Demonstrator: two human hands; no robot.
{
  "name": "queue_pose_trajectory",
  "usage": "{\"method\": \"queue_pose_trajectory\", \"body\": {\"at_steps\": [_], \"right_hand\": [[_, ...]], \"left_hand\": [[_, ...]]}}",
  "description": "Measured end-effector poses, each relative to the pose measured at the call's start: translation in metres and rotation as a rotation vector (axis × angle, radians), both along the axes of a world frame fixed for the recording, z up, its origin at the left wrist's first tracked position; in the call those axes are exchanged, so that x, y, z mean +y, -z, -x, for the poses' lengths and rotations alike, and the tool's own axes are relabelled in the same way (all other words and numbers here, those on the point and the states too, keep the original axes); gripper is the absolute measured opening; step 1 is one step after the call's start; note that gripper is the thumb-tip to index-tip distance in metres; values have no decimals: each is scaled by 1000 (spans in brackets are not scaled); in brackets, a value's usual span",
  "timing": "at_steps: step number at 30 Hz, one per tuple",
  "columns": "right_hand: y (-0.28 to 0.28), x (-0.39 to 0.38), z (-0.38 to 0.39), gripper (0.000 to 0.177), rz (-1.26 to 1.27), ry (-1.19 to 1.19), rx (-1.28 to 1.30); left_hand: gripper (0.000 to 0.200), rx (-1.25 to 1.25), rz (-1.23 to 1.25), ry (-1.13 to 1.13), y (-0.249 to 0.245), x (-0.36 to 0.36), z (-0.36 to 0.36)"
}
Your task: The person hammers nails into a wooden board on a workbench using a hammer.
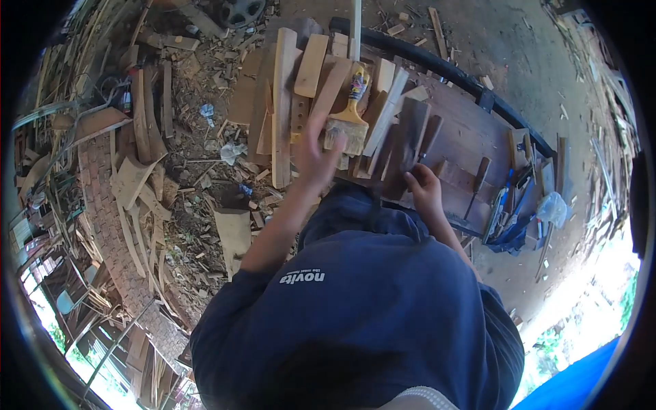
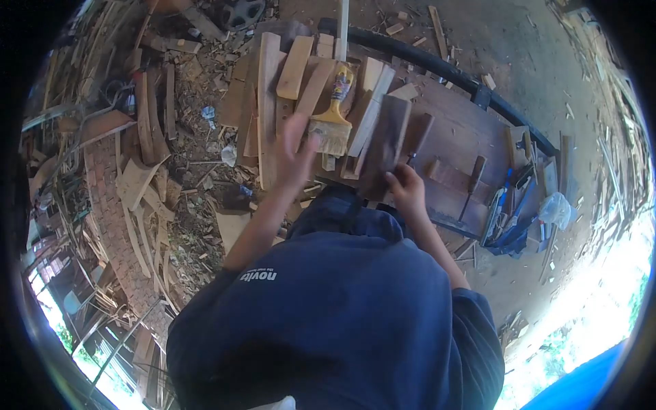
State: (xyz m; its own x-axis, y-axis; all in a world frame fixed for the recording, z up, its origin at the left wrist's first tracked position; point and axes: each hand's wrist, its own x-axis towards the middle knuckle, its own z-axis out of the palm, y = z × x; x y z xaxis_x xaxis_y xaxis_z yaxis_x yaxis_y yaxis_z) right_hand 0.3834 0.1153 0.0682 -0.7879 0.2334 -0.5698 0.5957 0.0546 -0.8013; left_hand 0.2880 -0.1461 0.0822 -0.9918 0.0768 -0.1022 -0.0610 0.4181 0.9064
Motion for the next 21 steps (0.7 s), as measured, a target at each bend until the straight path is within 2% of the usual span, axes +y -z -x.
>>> {"method": "queue_pose_trajectory", "body": {"at_steps": [1, 2, 3, 4, 5, 8, 10, 12, 13, 15, 18, 20, 21], "right_hand": [[-19, -18, 11, 34, 93, -48, 40], [-31, -35, 18, 35, 184, -94, 79], [-35, -51, 24, 35, 185, -93, 78], [-38, -65, 31, 34, 90, -224, 176], [-38, -73, 36, 33, -4, -353, 275], [-27, -78, 47, 34, 136, -391, 222], [-21, -66, 46, 32, 50, -391, 193], [14, -44, 32, 29, -132, -306, 122], [26, -32, 27, 29, -130, -307, 123], [42, -11, 17, 27, -331, -314, 91], [46, 6, 7, 27, -420, -327, 80], [53, 12, 2, 27, -421, -337, 78], [55, 14, -1, 28, -412, -355, 49]], "left_hand": [[78, 0, -147, 50, 7, 13, -12], [78, -1, -146, 49, 0, 22, -19], [84, -42, -191, 81, -12, 31, -24], [90, -82, -236, 113, -21, 35, -23], [98, -83, -139, 5, -25, 33, -21], [98, -169, -74, -93, -28, 2, 8], [96, -110, -38, -280, -26, -18, 25], [95, -2, 181, -281, -24, -49, 48], [95, -1, 182, -282, -21, -63, 60], [87, 36, 564, -295, -11, -92, 83], [82, 35, 518, -270, 12, -141, 115], [86, -5, 506, -297, 34, -161, 125], [80, 17, 528, -264, 42, -165, 127]]}}
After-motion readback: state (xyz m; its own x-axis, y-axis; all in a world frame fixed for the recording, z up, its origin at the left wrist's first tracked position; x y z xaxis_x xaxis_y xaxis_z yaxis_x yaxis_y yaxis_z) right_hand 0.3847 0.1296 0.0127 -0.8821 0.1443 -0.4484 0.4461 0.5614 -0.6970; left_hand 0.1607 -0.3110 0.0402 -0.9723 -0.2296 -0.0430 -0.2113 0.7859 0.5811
